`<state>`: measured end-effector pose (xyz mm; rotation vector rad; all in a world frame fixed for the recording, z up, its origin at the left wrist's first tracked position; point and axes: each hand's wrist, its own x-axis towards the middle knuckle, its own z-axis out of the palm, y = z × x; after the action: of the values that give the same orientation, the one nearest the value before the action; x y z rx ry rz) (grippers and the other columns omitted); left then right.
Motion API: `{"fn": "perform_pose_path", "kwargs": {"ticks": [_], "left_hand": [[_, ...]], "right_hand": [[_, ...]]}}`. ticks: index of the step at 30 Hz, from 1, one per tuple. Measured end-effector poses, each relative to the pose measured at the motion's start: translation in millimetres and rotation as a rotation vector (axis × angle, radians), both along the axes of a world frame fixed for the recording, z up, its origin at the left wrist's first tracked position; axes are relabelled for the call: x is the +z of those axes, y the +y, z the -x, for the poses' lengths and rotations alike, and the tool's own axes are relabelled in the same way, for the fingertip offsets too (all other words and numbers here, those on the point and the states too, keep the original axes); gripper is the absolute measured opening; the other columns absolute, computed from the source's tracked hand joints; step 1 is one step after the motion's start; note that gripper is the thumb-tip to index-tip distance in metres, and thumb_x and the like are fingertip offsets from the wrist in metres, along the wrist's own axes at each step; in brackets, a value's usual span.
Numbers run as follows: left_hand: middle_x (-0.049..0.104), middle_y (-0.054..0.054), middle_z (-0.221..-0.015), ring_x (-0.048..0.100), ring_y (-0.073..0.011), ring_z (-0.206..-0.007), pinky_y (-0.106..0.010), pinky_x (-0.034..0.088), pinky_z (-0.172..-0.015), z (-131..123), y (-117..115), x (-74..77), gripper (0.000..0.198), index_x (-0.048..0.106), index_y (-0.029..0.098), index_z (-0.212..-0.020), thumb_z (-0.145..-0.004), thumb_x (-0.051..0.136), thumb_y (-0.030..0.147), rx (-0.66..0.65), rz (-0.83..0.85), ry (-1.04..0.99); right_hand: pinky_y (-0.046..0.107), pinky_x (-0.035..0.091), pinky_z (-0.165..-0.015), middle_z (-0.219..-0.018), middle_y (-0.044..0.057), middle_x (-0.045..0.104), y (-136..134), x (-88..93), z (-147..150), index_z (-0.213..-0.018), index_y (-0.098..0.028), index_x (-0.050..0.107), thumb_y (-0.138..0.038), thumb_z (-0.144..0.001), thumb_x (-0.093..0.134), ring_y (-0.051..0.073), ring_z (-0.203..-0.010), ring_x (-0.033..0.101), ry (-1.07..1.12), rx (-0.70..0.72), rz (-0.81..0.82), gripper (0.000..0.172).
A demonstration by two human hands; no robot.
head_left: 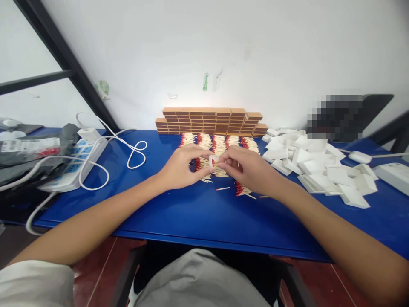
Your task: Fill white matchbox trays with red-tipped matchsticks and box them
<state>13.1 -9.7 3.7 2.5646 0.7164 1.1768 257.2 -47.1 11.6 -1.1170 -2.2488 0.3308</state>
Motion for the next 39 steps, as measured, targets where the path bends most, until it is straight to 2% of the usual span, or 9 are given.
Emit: {"fn": "perform_pose_path", "kwargs": {"ticks": [5,11,18,25,30,35,39], "left_hand": [[0.079,-0.007,-0.102,0.072,-0.0215,-0.095,-0.037,0.059,-0.087,2,6,-0.3,0.032,0.077,0.019,-0.115,-0.091,0.078,0.038,0.113,-0.053,0.001],[0.080,-0.008,-0.105,0.072,-0.0229,-0.100,-0.038,0.059,-0.090,6,14,-3.7,0.032,0.077,0.018,-0.115,-0.090,0.078,0.039,0.192,-0.090,0.006],[0.079,-0.009,-0.104,0.071,-0.0231,-0.097,-0.038,0.059,-0.087,5,15,-6.0,0.034,0.076,0.018,-0.118,-0.093,0.075,0.041,0.165,-0.142,0.045],[0.079,-0.008,-0.103,0.070,-0.0231,-0.098,-0.038,0.058,-0.088,6,14,-7.4,0.034,0.076,0.019,-0.119,-0.093,0.074,0.041,0.136,-0.097,0.057],[0.079,-0.009,-0.105,0.071,-0.0245,-0.099,-0.040,0.057,-0.091,6,14,-6.5,0.035,0.076,0.019,-0.117,-0.093,0.075,0.044,0.141,-0.051,0.100],[0.078,-0.009,-0.105,0.071,-0.0241,-0.099,-0.040,0.057,-0.091,6,12,-5.0,0.035,0.076,0.018,-0.118,-0.092,0.076,0.041,0.096,-0.049,0.094],[0.078,-0.009,-0.107,0.071,-0.0229,-0.101,-0.039,0.058,-0.092,5,9,-5.0,0.036,0.075,0.018,-0.121,-0.091,0.078,0.038,0.029,-0.035,0.083]], "right_hand": [[0.029,0.040,-0.063,-0.078,0.001,0.060,1,6.9,-7,-0.090,-0.021,0.064,-0.024,-0.098,0.058,0.016,-0.066,0.053,-0.023,-0.107,-0.109,0.010],[0.030,0.040,-0.065,-0.079,0.002,0.066,5,6.2,-15,-0.078,-0.021,0.066,-0.022,-0.089,0.065,0.017,-0.070,0.058,-0.348,-0.082,0.139,0.011],[0.030,0.040,-0.065,-0.082,0.004,0.069,2,5.1,-8,-0.082,-0.020,0.070,-0.019,-0.091,0.062,0.017,-0.071,0.059,-0.380,-0.053,0.247,0.012],[0.030,0.040,-0.061,-0.077,0.004,0.068,5,-2.5,-12,-0.083,-0.021,0.067,-0.024,-0.095,0.060,0.017,-0.065,0.057,-0.343,0.010,0.214,0.014],[0.030,0.041,-0.062,-0.079,0.004,0.066,5,1.0,-16,-0.087,-0.022,0.065,-0.031,-0.099,0.058,0.018,-0.067,0.057,-0.246,0.027,0.193,0.017],[0.031,0.040,-0.064,-0.081,0.004,0.062,8,6.7,-21,-0.088,-0.022,0.061,-0.036,-0.103,0.057,0.019,-0.071,0.055,-0.169,0.002,0.070,0.021],[0.031,0.039,-0.066,-0.082,0.004,0.060,10,5.0,-19,-0.090,-0.022,0.059,-0.034,-0.103,0.058,0.019,-0.074,0.054,-0.132,-0.053,-0.055,0.018]]}}
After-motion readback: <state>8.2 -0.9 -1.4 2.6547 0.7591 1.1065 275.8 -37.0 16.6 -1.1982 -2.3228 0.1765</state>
